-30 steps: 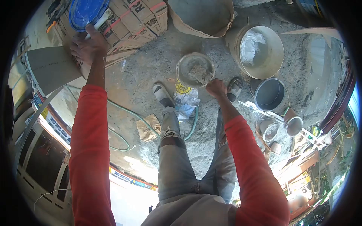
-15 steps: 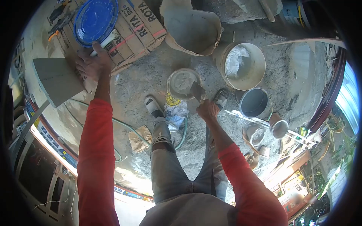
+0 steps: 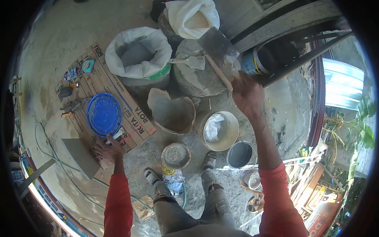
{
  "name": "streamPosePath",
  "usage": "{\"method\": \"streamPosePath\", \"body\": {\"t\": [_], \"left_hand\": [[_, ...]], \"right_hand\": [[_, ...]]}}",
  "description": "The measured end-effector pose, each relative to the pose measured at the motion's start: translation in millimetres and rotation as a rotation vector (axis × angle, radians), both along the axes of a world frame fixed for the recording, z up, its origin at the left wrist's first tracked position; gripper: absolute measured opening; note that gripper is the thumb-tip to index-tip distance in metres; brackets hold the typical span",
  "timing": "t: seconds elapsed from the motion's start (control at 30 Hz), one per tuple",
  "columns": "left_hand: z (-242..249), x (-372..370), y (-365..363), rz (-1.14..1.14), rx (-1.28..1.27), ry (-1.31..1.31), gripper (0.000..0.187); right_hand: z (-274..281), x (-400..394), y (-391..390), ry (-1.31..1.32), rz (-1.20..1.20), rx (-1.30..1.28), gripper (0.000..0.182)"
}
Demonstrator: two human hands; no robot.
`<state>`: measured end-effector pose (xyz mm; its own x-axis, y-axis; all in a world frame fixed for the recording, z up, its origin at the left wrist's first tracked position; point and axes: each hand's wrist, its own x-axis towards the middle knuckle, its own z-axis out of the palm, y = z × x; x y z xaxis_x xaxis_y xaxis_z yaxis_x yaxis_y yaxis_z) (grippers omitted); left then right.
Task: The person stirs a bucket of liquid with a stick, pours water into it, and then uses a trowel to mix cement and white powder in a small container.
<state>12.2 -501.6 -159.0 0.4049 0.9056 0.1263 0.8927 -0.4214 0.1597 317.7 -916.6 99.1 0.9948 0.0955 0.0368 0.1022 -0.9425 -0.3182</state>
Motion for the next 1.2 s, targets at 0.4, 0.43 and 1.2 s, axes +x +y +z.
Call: {"method": "streamPosePath", "body": {"t": [0.4, 0.43, 1.2], "left_hand": [[-5.8, -0.2, 4.4, 0.064, -0.050, 0.112, 0.088], [-3.9, 0.9, 3.9, 0.063, -0.070, 0.102, 0.088], [-15.7, -4.5, 7.8, -0.001, 0.054, 0.067, 0.086]], "right_hand": [[-105.5, 314.5, 119.4, 0.455, -0.162, 0.203, 0.049], [-105.9, 317.1, 115.3, 0.395, -0.155, 0.068, 0.052], [-265.6, 338.8, 139.3, 0.309, -0.410, 0.874, 0.048]]}}
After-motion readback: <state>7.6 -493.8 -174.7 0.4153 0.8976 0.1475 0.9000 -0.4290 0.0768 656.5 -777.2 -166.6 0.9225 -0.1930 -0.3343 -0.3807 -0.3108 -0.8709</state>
